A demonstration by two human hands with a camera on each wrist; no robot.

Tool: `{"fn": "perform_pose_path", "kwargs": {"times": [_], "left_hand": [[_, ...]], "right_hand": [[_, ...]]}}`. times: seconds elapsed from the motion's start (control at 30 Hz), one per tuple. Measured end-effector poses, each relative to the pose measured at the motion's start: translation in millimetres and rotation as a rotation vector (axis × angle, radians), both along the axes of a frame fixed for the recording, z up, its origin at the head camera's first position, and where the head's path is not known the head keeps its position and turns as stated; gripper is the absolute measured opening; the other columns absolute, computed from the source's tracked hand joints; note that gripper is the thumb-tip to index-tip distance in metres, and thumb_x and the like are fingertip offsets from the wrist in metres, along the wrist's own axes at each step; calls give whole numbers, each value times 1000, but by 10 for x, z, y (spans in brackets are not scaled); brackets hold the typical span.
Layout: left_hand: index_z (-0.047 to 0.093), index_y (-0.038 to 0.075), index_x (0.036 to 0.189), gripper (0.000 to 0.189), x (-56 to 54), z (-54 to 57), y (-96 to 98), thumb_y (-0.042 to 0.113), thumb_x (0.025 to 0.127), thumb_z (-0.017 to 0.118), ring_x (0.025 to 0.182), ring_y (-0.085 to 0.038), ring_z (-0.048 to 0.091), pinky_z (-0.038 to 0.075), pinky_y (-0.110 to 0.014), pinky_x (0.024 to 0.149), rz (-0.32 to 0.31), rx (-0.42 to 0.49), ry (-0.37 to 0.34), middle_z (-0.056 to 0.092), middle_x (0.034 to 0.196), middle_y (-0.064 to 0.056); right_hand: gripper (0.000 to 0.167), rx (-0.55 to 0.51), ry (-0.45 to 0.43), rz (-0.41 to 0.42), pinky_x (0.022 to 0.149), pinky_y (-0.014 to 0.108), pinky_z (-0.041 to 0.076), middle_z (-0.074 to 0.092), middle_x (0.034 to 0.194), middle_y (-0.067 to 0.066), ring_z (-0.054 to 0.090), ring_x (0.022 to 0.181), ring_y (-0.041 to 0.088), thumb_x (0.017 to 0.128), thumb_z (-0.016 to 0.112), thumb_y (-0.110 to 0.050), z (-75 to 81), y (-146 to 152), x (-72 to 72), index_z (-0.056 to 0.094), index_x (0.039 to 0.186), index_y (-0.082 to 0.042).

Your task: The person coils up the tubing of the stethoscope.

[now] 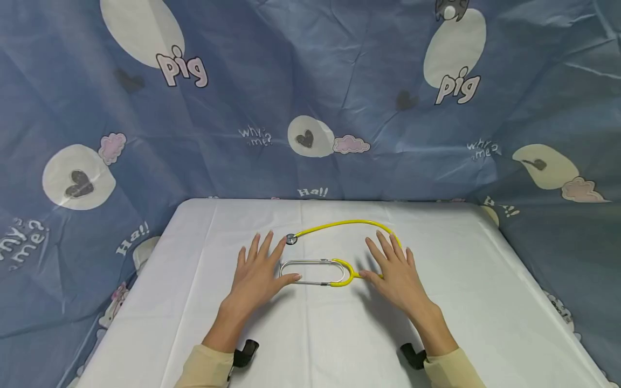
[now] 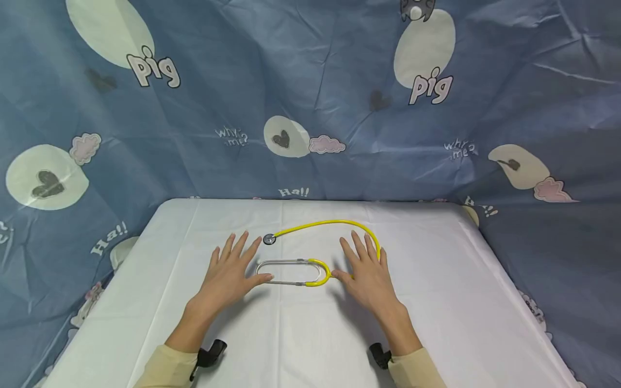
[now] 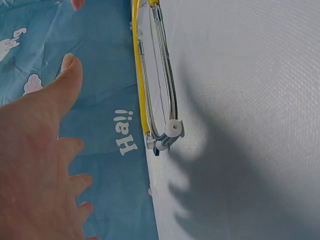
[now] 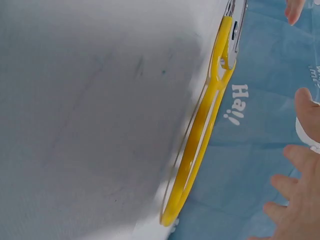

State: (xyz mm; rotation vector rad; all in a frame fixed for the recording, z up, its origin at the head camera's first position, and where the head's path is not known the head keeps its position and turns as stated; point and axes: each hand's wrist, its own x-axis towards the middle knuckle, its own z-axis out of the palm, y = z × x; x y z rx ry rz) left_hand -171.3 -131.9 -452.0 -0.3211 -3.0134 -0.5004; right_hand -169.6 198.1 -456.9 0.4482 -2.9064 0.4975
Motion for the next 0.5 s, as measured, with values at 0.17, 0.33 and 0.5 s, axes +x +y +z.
{"fn": "perform_pose_path", "kwargs": {"times": [0.17, 0.33, 0.5], "left_hand": [[28, 28, 157, 95, -5, -13, 10, 74, 81, 61, 155, -36, 7, 8, -64, 120, -6, 12, 18, 16, 167, -7], [30, 27, 157, 97, -1, -33, 17, 75, 79, 63, 156, -35, 6, 8, -65, 120, -7, 6, -4, 16, 168, -7], [30, 28, 157, 99, -14, -57, 44, 72, 77, 68, 156, -35, 7, 9, -65, 120, -16, 15, -4, 17, 167, -6]], "right_hand": [[77, -2, -24, -1, 116, 70, 10, 18, 167, 7, 9, 155, 36, 93, 60, -54, -4, -9, 1, 29, 157, -25], [76, 5, -62, -7, 115, 71, 13, 23, 165, 9, 13, 154, 38, 93, 64, -50, -17, -26, 8, 33, 156, -22], [72, 20, -64, -12, 114, 71, 17, 31, 162, 12, 21, 152, 39, 93, 64, -48, -22, -26, 5, 37, 154, -20]]}}
